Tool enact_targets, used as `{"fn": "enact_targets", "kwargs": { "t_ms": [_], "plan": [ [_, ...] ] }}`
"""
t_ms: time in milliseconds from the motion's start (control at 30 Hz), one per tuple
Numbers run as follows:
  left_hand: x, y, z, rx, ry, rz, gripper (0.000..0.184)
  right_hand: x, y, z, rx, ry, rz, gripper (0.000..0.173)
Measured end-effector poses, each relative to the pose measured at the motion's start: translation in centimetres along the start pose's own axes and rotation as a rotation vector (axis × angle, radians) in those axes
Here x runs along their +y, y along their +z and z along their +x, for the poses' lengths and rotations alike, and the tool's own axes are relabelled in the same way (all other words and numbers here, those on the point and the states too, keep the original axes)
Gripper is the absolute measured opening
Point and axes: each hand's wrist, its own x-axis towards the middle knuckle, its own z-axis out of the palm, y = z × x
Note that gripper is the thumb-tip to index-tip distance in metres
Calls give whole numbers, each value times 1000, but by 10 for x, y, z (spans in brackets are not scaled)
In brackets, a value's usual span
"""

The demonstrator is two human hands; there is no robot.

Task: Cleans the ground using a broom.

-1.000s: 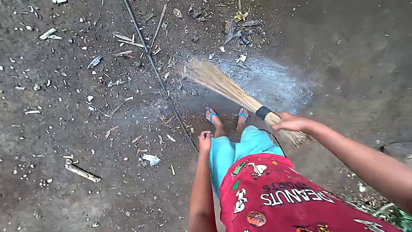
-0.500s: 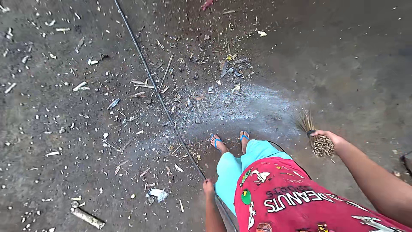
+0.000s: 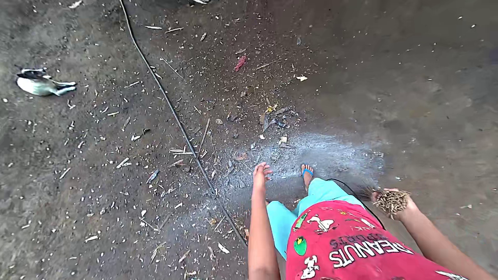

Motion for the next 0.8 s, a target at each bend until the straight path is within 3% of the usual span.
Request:
{"fn": "enact_targets", "kwargs": {
  "t_ms": [67, 133, 267, 367, 467, 567, 633, 733, 800],
  "plan": [
    [30, 59, 30, 14, 77, -50, 41, -30, 17, 16, 51, -8, 126, 54],
    [33, 109, 57, 30, 107, -1, 39, -71, 33, 33, 77, -24, 223, 59],
    [-4, 172, 86, 18, -104, 250, 39, -144, 56, 68, 55, 21, 448, 62],
    [-45, 189, 90, 134, -143, 279, 33, -184, 75, 85, 28, 65, 576, 67],
    [-47, 205, 87, 278, -357, 398, 39, -219, 105, 111, -20, 118, 678, 73],
    [-52, 215, 98, 165, -624, 529, 42, -255, 141, 139, -18, 190, 720, 68],
    [-52, 225, 129, 123, -695, 599, 43, -286, 171, 165, -19, 226, 704, 67],
    [-25, 259, 188, 120, -709, 602, 44, -338, 203, 194, -36, 256, 721, 72],
    [24, 301, 237, 111, -648, 532, 44, -382, 223, 203, -52, 244, 712, 74]
  ]
}}
